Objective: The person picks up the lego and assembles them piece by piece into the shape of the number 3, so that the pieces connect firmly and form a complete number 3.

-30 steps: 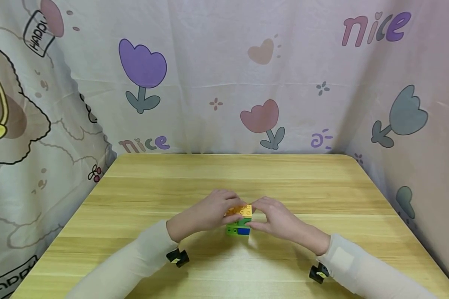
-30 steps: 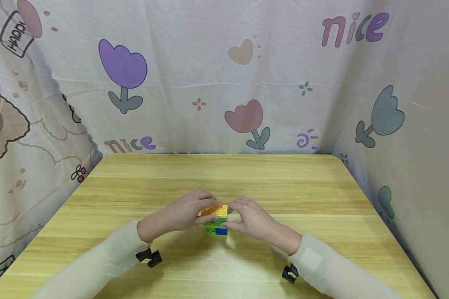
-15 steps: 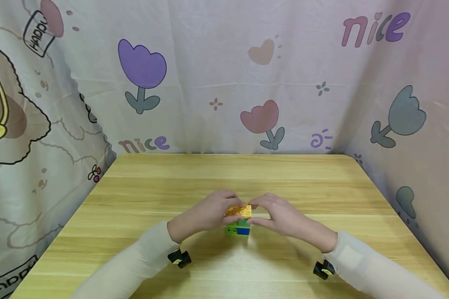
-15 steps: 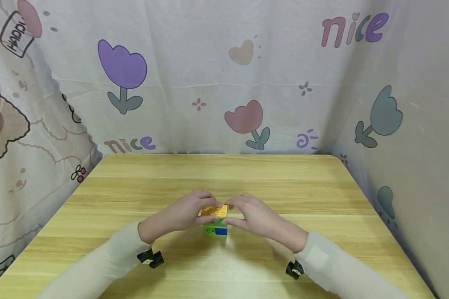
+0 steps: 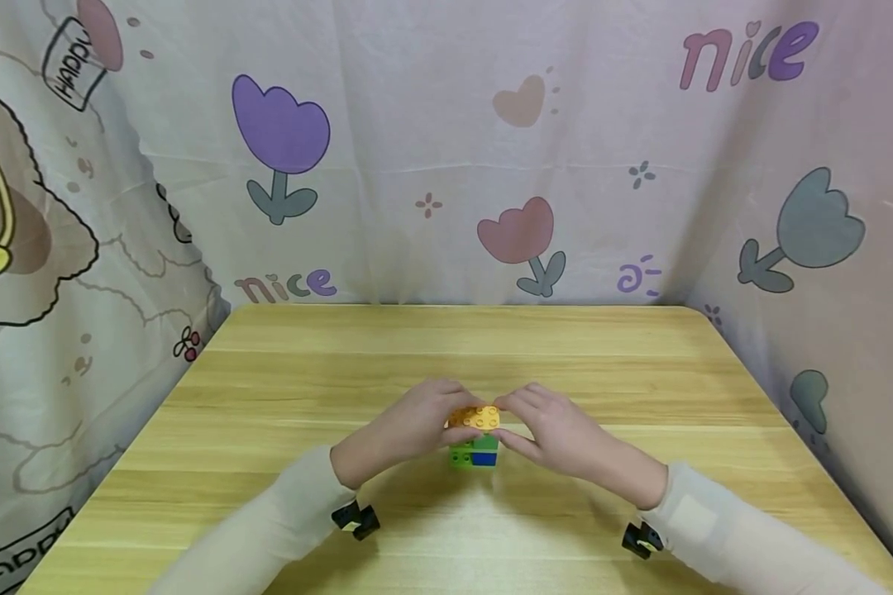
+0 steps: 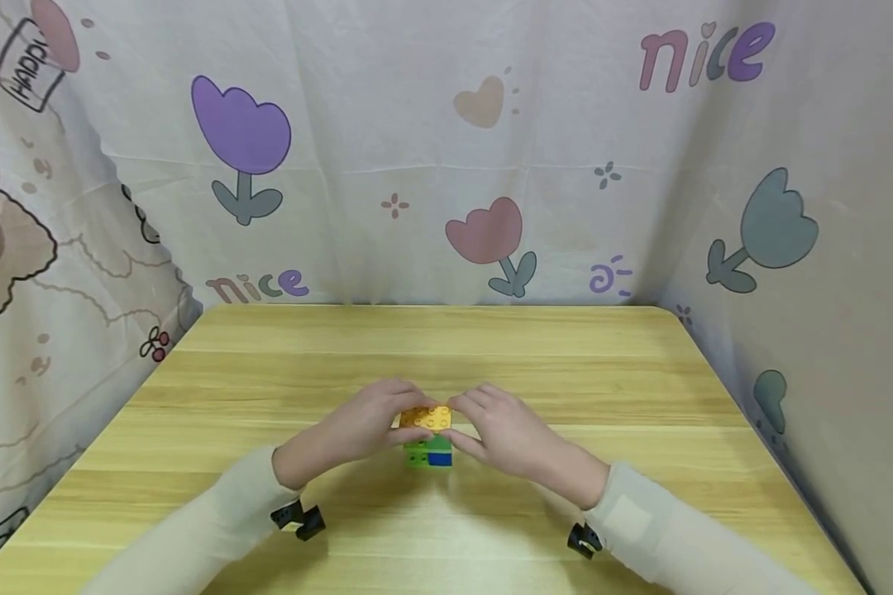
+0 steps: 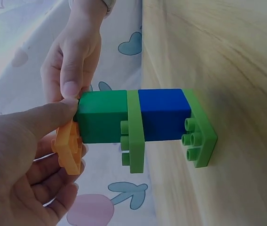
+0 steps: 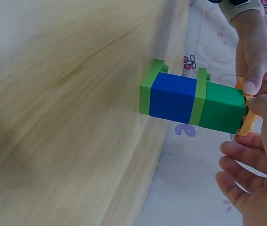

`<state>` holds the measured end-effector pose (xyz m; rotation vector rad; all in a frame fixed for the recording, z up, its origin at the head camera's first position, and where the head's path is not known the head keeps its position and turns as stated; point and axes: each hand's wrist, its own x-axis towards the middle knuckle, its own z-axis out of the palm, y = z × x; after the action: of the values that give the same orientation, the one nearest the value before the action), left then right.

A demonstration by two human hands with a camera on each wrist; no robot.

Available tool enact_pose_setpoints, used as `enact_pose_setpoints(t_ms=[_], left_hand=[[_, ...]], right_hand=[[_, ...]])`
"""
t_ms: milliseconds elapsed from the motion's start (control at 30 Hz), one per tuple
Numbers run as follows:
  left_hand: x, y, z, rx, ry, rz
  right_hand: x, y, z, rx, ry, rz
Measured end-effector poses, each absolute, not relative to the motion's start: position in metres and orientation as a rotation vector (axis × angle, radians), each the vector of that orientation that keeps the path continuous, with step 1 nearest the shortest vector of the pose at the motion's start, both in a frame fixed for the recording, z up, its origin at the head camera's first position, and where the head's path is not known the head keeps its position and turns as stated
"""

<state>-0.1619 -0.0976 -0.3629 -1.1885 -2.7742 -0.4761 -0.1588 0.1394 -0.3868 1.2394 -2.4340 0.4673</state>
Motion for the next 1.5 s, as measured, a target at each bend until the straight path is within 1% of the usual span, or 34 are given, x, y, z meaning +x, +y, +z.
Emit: enact_pose_setpoints(t_ms=[433,700,1033,1500], left_hand=[[-0.156,-0.096,-0.365,-1.180,-2.691,-0.489],[-0.158,-0.097,-0.367,-1.179,-2.713,-0.504],[-0.160,-0.108,-0.380,-1.173,-2.639,-0.552],[-0.159,-0.130,-0.391,-1.046,-2.665,-0.773]], right_hand=[[-0.157,0.139,-0.390,1.245,-2.444,0.547],[-0.156,0.138,-0.387,1.239,-2.499,0.508],[-0.157,0.137,-0.386,1.223,-2.541,0.523],[-0.155,0.138,-0.393,1.101,-2.667,0.797]])
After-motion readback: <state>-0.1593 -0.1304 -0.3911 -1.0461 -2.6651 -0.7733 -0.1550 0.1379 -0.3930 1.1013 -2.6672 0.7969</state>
